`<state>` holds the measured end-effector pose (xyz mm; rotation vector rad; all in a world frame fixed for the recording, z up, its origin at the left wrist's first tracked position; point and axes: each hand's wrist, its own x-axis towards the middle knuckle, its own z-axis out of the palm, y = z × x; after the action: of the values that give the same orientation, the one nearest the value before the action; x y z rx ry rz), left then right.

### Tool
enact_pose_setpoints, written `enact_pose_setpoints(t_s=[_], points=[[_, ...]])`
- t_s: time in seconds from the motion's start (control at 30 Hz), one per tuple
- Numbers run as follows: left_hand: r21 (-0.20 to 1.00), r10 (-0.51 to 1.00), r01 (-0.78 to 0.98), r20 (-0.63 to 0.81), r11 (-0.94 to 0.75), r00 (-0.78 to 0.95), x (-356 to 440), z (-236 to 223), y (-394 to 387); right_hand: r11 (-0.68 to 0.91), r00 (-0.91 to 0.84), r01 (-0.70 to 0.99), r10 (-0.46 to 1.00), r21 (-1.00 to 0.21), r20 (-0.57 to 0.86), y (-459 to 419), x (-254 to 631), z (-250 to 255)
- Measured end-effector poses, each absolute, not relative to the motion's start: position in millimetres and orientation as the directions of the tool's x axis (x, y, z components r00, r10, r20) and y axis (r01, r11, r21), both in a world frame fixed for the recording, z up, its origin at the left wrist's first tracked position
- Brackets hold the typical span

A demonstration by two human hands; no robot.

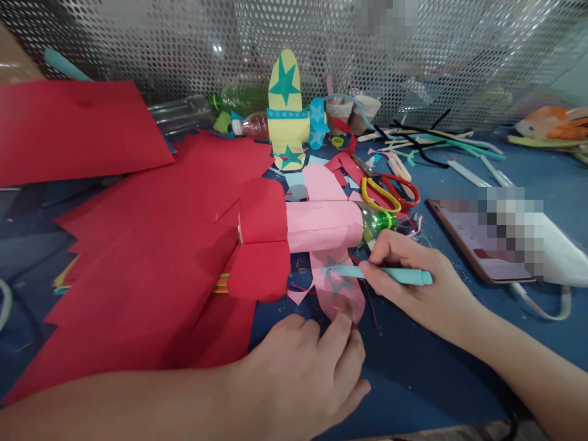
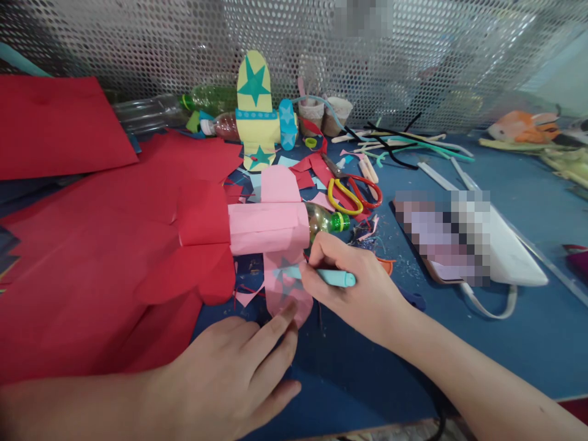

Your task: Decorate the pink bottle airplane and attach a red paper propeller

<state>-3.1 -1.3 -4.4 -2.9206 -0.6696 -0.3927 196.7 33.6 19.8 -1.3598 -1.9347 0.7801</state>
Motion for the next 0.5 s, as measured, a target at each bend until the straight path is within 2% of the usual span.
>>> enact_pose_setpoints(t_s=[0.5], points=[[-0.063, 0.419, 0.453, 0.284, -0.889, 0.862, -1.8, -3.0, -2.2, 0.293, -0.260, 0.577, 0.951, -0.763, 0.169, 33.1, 196.2, 20.2]])
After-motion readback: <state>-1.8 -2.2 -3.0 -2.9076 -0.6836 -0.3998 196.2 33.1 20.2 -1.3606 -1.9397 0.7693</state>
